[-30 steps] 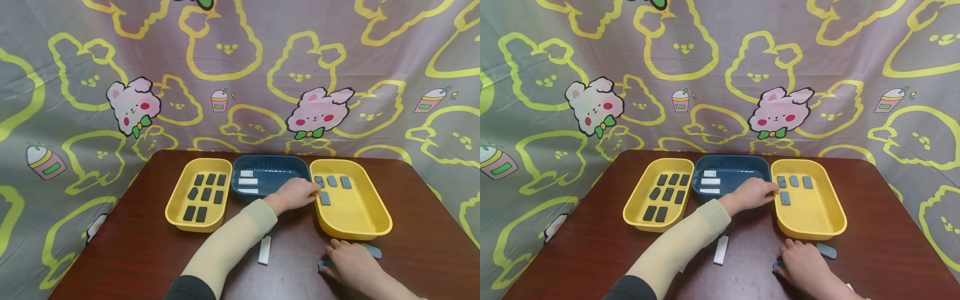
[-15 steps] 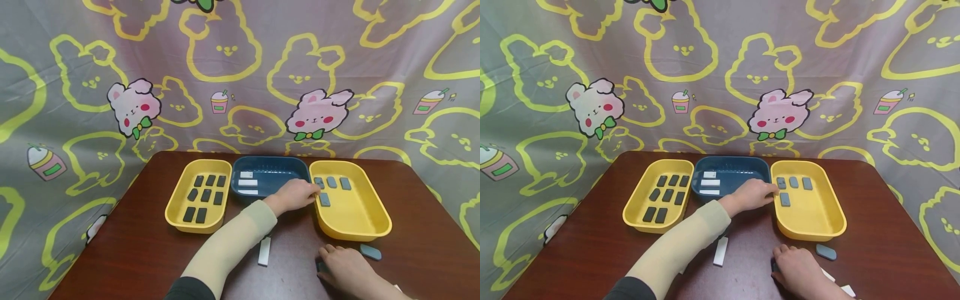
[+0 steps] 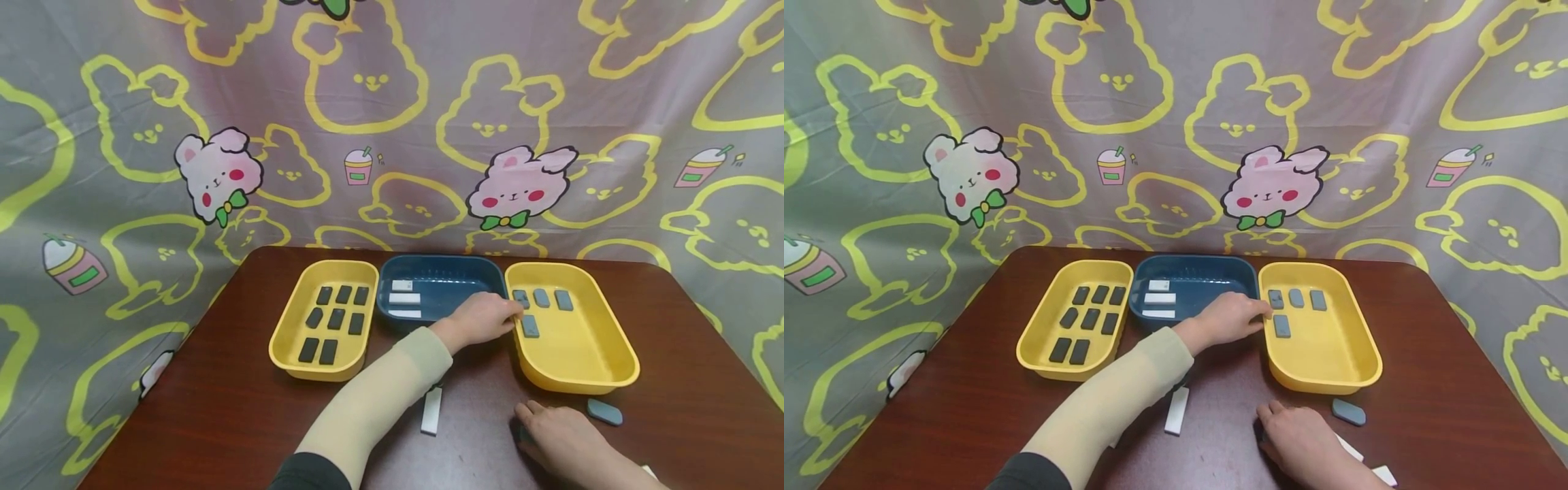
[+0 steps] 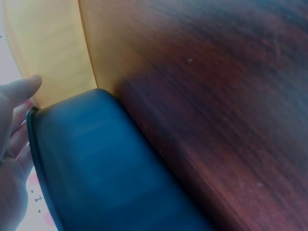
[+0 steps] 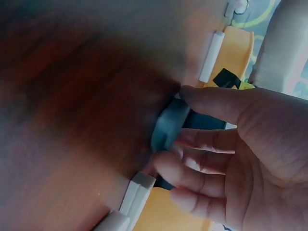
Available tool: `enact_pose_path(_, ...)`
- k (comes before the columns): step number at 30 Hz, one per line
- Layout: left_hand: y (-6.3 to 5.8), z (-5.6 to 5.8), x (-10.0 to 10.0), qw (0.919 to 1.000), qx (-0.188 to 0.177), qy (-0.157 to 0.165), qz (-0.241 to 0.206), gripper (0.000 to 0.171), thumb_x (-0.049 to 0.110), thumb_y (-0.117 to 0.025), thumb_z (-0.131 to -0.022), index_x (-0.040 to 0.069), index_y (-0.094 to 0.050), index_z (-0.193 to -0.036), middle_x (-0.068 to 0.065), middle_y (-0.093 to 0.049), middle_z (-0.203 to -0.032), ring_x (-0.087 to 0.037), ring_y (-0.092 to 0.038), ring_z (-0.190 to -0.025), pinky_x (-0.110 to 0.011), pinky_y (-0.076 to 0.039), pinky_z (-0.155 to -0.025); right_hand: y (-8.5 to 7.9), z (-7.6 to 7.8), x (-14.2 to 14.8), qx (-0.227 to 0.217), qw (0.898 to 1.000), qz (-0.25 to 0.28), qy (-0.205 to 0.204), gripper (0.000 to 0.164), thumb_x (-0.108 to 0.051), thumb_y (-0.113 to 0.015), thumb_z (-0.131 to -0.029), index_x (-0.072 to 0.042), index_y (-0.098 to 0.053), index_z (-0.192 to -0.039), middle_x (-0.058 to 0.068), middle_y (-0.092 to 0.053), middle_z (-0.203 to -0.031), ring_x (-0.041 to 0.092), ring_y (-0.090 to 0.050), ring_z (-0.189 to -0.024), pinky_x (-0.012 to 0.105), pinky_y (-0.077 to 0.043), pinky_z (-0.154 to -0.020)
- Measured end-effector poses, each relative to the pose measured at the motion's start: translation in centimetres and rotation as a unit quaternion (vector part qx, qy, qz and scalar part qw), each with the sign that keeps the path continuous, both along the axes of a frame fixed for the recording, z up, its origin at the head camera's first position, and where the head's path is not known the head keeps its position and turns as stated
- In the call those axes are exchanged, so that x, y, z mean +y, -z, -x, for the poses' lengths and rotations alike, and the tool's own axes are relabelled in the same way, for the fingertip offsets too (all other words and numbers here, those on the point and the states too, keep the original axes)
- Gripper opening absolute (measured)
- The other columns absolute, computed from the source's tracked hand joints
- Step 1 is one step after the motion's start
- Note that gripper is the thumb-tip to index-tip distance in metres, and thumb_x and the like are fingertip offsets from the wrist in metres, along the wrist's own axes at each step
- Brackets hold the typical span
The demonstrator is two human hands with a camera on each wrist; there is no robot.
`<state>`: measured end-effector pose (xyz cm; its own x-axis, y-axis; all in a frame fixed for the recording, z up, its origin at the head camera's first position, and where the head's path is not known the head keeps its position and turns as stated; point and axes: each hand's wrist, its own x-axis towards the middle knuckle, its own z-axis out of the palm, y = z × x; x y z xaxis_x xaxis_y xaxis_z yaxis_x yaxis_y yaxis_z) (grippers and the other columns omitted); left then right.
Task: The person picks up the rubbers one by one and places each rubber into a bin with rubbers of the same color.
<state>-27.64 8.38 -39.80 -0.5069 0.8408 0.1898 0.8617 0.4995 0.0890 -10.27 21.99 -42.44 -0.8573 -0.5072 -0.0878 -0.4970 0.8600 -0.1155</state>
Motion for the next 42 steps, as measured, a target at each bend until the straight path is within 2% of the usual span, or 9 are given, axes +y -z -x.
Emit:
enact_pose_path(3,0.0,0.0,0.0,1.0000,-0.005,-0.001,0.000,0.012,0.023,-0.064,-0.095,0.020,-0.067,-0.105,0.011,-0.064,-0.089,-0.003,-0.052,-0.072,-0.013,-0.043,-0.071,0.0,0.1,0.0,-0.022,1.000,0.006,0.008,0.029,-0.028,-0.081,-0.076,-0.016,-0.056,-0.083,-0.008,-0.046,-0.070,0.007,-0.042,-0.054,0.031,-0.040,-0.048)
enact_pose_path(6,0.1,-0.1,0.0,1.0000,-0.007,-0.003,0.001,0.012,0.023,-0.064,-0.095,0.020,-0.067,-0.106,0.011,-0.065,-0.090,-0.003,-0.052,-0.073,-0.013,-0.043,-0.071,-0.2,0.2,0.5,-0.043,0.999,0.012,-0.018,0.034,-0.030,-0.083,-0.073,-0.016,-0.059,-0.091,-0.010,-0.046,-0.074,0.005,-0.042,-0.056,0.030,-0.040,-0.050)
enact_pose_path(10,0.0,-0.1,0.0,1.0000,-0.006,-0.003,0.003,0.012,0.023,-0.063,-0.095,0.020,-0.067,-0.106,0.011,-0.064,-0.089,-0.003,-0.051,-0.073,-0.013,-0.043,-0.071,-0.8,0.3,1.5,-0.110,0.993,0.029,-0.044,0.042,-0.026,-0.084,-0.073,-0.020,-0.061,-0.108,-0.012,-0.047,-0.083,0.004,-0.044,-0.062,0.029,-0.045,-0.056)
enact_pose_path(13,-0.1,-0.1,-0.1,1.0000,-0.004,-0.003,0.004,0.012,0.023,-0.063,-0.095,0.020,-0.067,-0.106,0.011,-0.064,-0.089,-0.003,-0.051,-0.073,-0.013,-0.043,-0.071,-1.2,0.5,1.7,-0.181,0.983,0.031,-0.029,0.049,-0.024,-0.083,-0.076,-0.023,-0.061,-0.120,-0.009,-0.052,-0.096,0.007,-0.049,-0.070,0.032,-0.051,-0.064)
enact_pose_path(16,-0.1,-0.1,-0.1,1.0000,-0.001,-0.003,0.004,0.012,0.023,-0.064,-0.095,0.020,-0.067,-0.106,0.011,-0.064,-0.090,-0.003,-0.051,-0.073,-0.013,-0.043,-0.071,-1.3,0.6,1.6,-0.219,0.975,0.028,-0.020,0.053,-0.024,-0.084,-0.075,-0.026,-0.062,-0.123,-0.004,-0.053,-0.104,0.010,-0.051,-0.073,0.034,-0.053,-0.068)
enact_pose_path(25,-0.2,-0.1,-0.1,0.9999,-0.011,-0.004,0.006,0.011,0.023,-0.063,-0.096,0.020,-0.066,-0.105,0.011,-0.063,-0.089,-0.003,-0.051,-0.073,-0.013,-0.042,-0.071,-1.1,0.9,1.7,-0.182,0.981,0.047,-0.041,0.039,-0.007,-0.077,-0.080,-0.023,-0.067,-0.113,-0.010,-0.052,-0.094,0.003,-0.049,-0.069,0.029,-0.051,-0.064)
enact_pose_path(31,0.0,0.0,-0.1,0.9999,-0.014,-0.005,0.004,0.011,0.023,-0.063,-0.096,0.020,-0.066,-0.106,0.011,-0.063,-0.090,-0.003,-0.051,-0.074,-0.013,-0.042,-0.072,-1.4,1.1,1.9,-0.156,0.986,0.050,-0.041,0.038,-0.010,-0.080,-0.076,-0.017,-0.064,-0.109,-0.013,-0.052,-0.089,0.002,-0.047,-0.066,0.029,-0.050,-0.063)
enact_pose_path(39,0.0,-0.1,-0.1,1.0000,-0.005,0.004,-0.004,0.011,0.022,-0.064,-0.095,0.019,-0.067,-0.105,0.011,-0.064,-0.089,-0.002,-0.051,-0.072,-0.013,-0.043,-0.071,-4.2,1.4,2.5,-0.058,0.993,0.083,-0.064,0.047,-0.021,-0.085,-0.070,-0.013,-0.055,-0.105,-0.016,-0.046,-0.080,0.001,-0.044,-0.064,0.026,-0.044,-0.056)
enact_pose_path(42,-0.1,0.0,-0.1,1.0000,0.001,0.007,-0.006,0.011,0.022,-0.064,-0.094,0.019,-0.068,-0.104,0.010,-0.064,-0.088,-0.003,-0.051,-0.071,-0.013,-0.043,-0.070,-5.9,1.7,2.6,-0.050,0.994,0.093,-0.028,0.046,-0.019,-0.085,-0.070,-0.015,-0.056,-0.106,-0.016,-0.047,-0.078,0.001,-0.045,-0.064,0.025,-0.043,-0.057)
